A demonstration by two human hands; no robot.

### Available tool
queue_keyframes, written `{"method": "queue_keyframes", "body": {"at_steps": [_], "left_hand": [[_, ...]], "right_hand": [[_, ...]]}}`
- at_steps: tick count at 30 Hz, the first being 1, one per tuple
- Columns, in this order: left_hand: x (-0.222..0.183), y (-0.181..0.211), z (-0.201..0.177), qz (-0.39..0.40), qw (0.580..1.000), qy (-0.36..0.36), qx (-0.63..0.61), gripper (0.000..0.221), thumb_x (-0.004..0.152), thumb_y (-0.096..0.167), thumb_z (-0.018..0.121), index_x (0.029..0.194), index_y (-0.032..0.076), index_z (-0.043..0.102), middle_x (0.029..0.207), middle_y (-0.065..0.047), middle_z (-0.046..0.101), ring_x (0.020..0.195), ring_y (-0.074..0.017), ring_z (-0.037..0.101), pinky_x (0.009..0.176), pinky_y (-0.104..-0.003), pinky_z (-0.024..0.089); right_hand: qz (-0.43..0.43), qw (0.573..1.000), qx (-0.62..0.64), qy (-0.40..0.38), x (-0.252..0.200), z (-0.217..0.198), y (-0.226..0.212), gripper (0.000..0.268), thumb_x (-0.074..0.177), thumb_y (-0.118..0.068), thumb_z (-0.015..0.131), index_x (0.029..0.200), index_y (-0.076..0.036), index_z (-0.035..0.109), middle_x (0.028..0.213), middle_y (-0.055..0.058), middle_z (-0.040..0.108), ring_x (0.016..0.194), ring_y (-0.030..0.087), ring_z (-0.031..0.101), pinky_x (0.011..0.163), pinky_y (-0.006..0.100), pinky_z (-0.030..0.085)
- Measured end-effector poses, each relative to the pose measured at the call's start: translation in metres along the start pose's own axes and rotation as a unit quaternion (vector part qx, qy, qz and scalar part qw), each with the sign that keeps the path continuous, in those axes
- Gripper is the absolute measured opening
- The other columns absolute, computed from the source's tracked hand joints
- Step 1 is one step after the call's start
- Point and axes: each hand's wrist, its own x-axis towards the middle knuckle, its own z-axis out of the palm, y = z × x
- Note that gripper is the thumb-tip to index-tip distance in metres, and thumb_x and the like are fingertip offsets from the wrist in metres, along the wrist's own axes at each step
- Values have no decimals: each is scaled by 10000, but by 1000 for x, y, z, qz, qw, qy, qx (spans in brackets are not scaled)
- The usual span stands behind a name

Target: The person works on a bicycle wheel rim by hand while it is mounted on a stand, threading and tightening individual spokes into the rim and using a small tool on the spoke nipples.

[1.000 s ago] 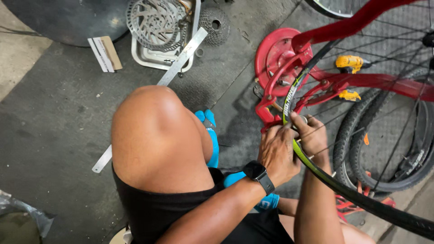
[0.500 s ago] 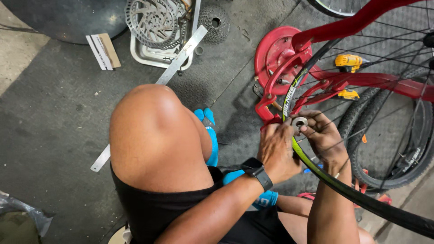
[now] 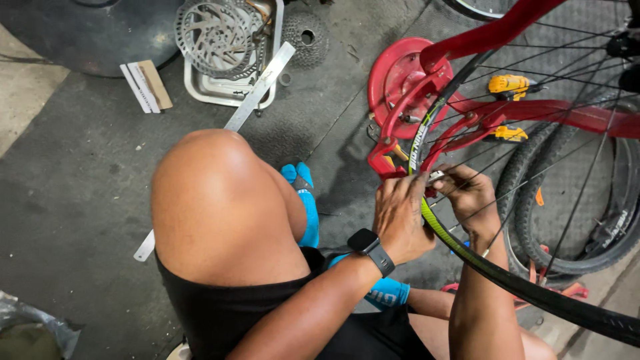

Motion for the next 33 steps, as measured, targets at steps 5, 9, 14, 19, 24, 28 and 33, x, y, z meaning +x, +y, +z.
{"method": "queue_keyframes", "body": {"at_steps": [5,9,14,19,24,28,33], "left_hand": [[-5,5,1,-7,998,-46,37,573,707,153,756,1263,86,632,1239,-73,668,1203,-310,558,1054,-477,411],[-4,13,-6,-4,998,-37,54,638,702,144,734,1324,62,613,1308,-97,658,1241,-326,550,1073,-479,412],[-22,55,-22,27,999,-17,7,705,712,184,735,1362,-19,551,1465,-231,563,1296,-406,519,1059,-530,375],[-47,75,-34,107,982,-95,-123,403,904,216,735,1276,106,625,1296,-121,612,1221,-300,569,967,-431,429],[-34,38,-31,19,997,-72,-12,394,863,90,690,1250,73,624,1343,-159,592,1271,-344,562,1101,-457,453],[-34,32,-37,-23,997,-70,35,753,754,132,740,1419,-76,456,1448,-305,450,1330,-455,447,1096,-543,349],[-37,49,-39,-13,996,-87,-8,747,820,160,726,1483,-16,429,1532,-263,450,1421,-423,434,1160,-534,348]], "right_hand": [[-14,997,-54,51,-2,16,-8,332,883,107,676,1212,69,698,1043,109,749,920,165,694,821,299,555],[36,975,210,-55,-20,21,-27,428,865,-25,671,1288,31,632,1154,91,745,1052,173,717,925,318,578],[52,986,152,-43,-18,23,-22,397,984,-61,678,1357,50,601,1195,119,692,1056,210,657,924,365,516],[40,965,253,55,-35,26,-18,379,1035,-174,649,1365,1,584,1188,132,681,1086,277,690,970,424,562],[14,957,270,108,-61,1,-11,413,1032,-182,670,1399,-23,569,1297,134,663,1141,275,665,948,420,544],[46,961,222,156,-63,-12,1,419,997,-199,672,1367,-26,580,1258,135,674,1087,274,687,895,418,569],[85,966,184,157,-73,-9,10,380,1089,-213,653,1384,20,600,1233,213,704,945,266,666,784,353,505]]}}
